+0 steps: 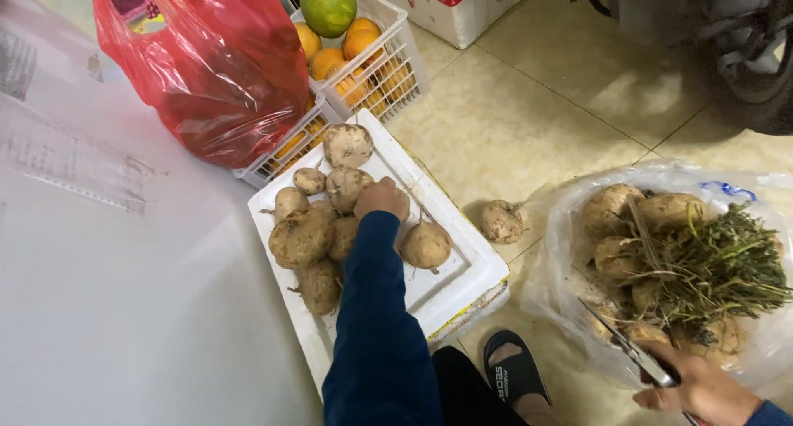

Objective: Trimming roots and stems from tubers using garden shears and organizing them on a tray.

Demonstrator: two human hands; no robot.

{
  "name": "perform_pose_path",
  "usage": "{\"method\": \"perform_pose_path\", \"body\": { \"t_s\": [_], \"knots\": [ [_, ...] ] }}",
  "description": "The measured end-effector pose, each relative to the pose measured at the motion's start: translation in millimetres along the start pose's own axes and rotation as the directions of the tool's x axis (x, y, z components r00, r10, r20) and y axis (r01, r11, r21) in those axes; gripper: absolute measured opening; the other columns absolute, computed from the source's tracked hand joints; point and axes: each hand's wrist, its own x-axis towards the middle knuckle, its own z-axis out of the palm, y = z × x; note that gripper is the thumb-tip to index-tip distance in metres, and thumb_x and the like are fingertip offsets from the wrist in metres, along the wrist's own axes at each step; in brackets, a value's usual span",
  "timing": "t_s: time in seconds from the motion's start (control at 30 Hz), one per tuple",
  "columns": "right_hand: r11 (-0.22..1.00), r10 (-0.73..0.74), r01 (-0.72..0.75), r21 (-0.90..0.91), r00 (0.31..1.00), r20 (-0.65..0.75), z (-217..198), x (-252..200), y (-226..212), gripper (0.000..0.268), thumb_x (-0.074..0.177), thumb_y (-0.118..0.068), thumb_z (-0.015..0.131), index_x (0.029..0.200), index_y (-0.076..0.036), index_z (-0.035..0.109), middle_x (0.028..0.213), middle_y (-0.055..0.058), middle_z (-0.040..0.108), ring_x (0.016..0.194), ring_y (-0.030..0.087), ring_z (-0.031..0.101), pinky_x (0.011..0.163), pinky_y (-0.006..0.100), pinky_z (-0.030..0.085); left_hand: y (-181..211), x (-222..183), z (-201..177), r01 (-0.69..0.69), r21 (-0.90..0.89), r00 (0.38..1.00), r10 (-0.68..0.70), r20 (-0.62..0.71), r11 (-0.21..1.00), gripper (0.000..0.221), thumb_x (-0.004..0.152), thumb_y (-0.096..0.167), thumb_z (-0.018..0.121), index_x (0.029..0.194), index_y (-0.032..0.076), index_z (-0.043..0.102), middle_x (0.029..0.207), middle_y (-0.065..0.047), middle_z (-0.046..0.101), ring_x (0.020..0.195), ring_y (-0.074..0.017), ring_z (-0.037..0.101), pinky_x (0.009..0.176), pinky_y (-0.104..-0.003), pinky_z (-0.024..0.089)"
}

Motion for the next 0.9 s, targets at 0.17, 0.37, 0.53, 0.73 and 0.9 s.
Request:
{"method": "perform_pose_path", "body": {
  "t_s": [0.17, 0.37, 0.53, 0.73, 0.9],
  "knots": [
    [0.989, -0.133, 0.134, 0.061, 0.991, -0.016, -37.7, -1.3, -104.5, 0.090, 0.068, -0.027, 0.087, 0.149, -0.017, 0.048, 0.103, 0.010, 0.088, 0.079, 0.026, 0.087, 0.069, 0.039, 0.075, -13.3, 19.2, 31.9, -0.181, 0.191, 0.967, 0.210, -0.147, 0.965, 0.018, 0.087, 0.022, 0.063, 0.098, 0.014, 0.076, 0.108, -0.008, 0.071, 0.095, -0.0327, 0.065, 0.080, -0.046, 0.057],
    [0.714, -0.577, 0.401, -0.574, 0.802, -0.157, -70.8, 42.1, -254.8, 0.092, 0.069, -0.046, 0.085, 0.147, -0.019, 0.044, 0.104, 0.003, 0.073, 0.075, 0.019, 0.074, 0.071, 0.032, 0.065, -3.9, -21.5, -27.8, -0.070, -0.118, 0.997, 0.067, -0.031, 0.991, 0.023, 0.078, 0.035, 0.066, 0.088, 0.019, 0.080, 0.087, -0.006, 0.077, 0.080, -0.0293, 0.068, 0.075, -0.039, 0.057],
    [0.596, -0.625, 0.297, -0.746, 0.755, -0.199, -69.5, 104.5, -316.9, 0.092, 0.060, -0.060, 0.080, 0.144, -0.035, 0.053, 0.117, -0.001, 0.069, 0.120, 0.027, 0.066, 0.105, 0.044, 0.049, -9.1, -19.3, -45.8, -0.080, -0.180, 0.980, 0.110, 0.165, 0.980, 0.029, 0.092, 0.030, 0.058, 0.110, 0.015, 0.074, 0.105, -0.010, 0.071, 0.103, -0.0280, 0.071, 0.085, -0.039, 0.062],
    [0.396, -0.783, 0.370, -0.841, 0.615, -0.099, -62.6, 113.2, -366.6, 0.079, 0.065, -0.046, 0.077, 0.140, -0.032, 0.056, 0.106, 0.001, 0.066, 0.110, 0.027, 0.063, 0.099, 0.043, 0.043, -10.6, -17.0, -50.5, -0.058, -0.333, 0.985, 0.107, 0.132, 0.941, 0.027, 0.090, 0.029, 0.064, 0.107, 0.012, 0.077, 0.105, -0.013, 0.073, 0.101, -0.0288, 0.072, 0.082, -0.039, 0.062],
    [0.289, -0.860, 0.435, -0.853, 0.510, -0.031, -55.9, 111.8, -390.4, 0.079, 0.063, -0.037, 0.077, 0.139, -0.028, 0.058, 0.103, 0.002, 0.064, 0.105, 0.025, 0.061, 0.097, 0.043, 0.041, -15.5, -5.9, -42.4, -0.099, -0.319, 0.988, 0.132, 0.085, 0.943, 0.022, 0.089, 0.032, 0.069, 0.100, 0.016, 0.079, 0.101, -0.007, 0.075, 0.096, -0.0270, 0.073, 0.081, -0.039, 0.062]
  ]
}}
